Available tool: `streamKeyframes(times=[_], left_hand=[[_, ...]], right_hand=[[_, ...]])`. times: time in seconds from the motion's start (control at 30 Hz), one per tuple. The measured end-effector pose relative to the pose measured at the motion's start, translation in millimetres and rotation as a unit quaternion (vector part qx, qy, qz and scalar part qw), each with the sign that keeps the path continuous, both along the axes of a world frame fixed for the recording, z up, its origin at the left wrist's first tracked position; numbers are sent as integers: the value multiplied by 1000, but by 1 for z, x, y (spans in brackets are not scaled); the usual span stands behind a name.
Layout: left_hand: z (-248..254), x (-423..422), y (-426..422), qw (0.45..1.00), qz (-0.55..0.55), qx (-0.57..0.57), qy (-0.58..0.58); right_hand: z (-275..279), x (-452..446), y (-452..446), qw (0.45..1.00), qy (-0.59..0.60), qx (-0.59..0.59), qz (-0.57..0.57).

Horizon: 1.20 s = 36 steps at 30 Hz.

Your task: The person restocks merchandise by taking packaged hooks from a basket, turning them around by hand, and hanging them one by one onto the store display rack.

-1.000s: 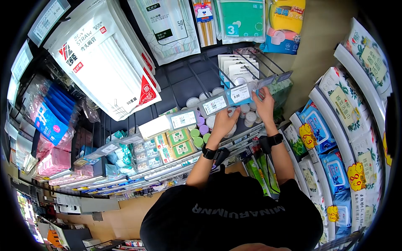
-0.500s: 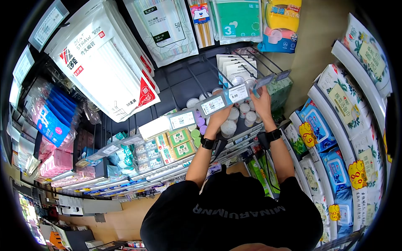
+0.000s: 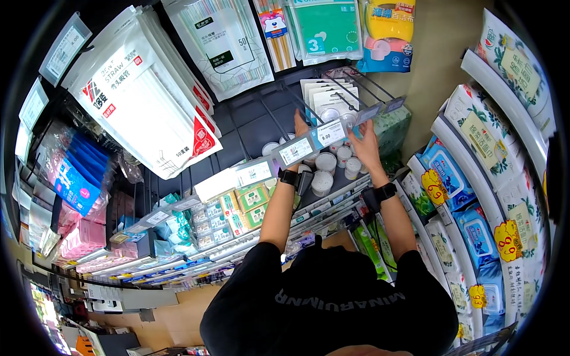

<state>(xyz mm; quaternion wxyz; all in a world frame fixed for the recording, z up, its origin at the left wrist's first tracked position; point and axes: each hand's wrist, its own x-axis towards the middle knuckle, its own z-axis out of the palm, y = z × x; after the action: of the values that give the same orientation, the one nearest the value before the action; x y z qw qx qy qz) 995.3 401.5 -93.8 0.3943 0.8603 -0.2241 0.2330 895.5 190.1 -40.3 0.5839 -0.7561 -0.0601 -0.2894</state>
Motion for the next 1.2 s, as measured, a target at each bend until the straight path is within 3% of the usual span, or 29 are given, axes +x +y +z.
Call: streamKeyframes(times=[0.3, 0.67, 0.73, 0.83, 0.87, 0.93, 1.03, 1.13, 1.2], left_hand=[[-5, -3, 13, 987, 47, 151, 16], [-17, -9, 12, 922, 66, 381, -19], [-18, -7, 8, 942, 36, 333, -19], [-18, -10, 5, 994, -65, 88, 21], [-17, -12, 4, 994, -70, 65, 48], [-13, -15, 2, 994, -76, 43, 73], [-6, -22, -2, 987, -20, 148, 53], [-16, -17, -6, 994, -38, 55, 84], [-28, -9, -7, 997, -28, 73, 17]], right_hand=[[8, -5, 4, 1000, 25, -6, 2], [5, -3, 5, 999, 35, -2, -4], [5, -4, 4, 999, 37, 5, 4], [4, -2, 2, 1000, 25, 8, 2], [4, -2, 1, 1000, 25, 8, 1], [2, 1, -1, 1000, 23, 15, 13], [-3, 5, -2, 1000, 24, 11, 5], [-5, 8, -3, 1000, 16, -3, 5], [-5, 7, -3, 999, 33, -9, -2]])
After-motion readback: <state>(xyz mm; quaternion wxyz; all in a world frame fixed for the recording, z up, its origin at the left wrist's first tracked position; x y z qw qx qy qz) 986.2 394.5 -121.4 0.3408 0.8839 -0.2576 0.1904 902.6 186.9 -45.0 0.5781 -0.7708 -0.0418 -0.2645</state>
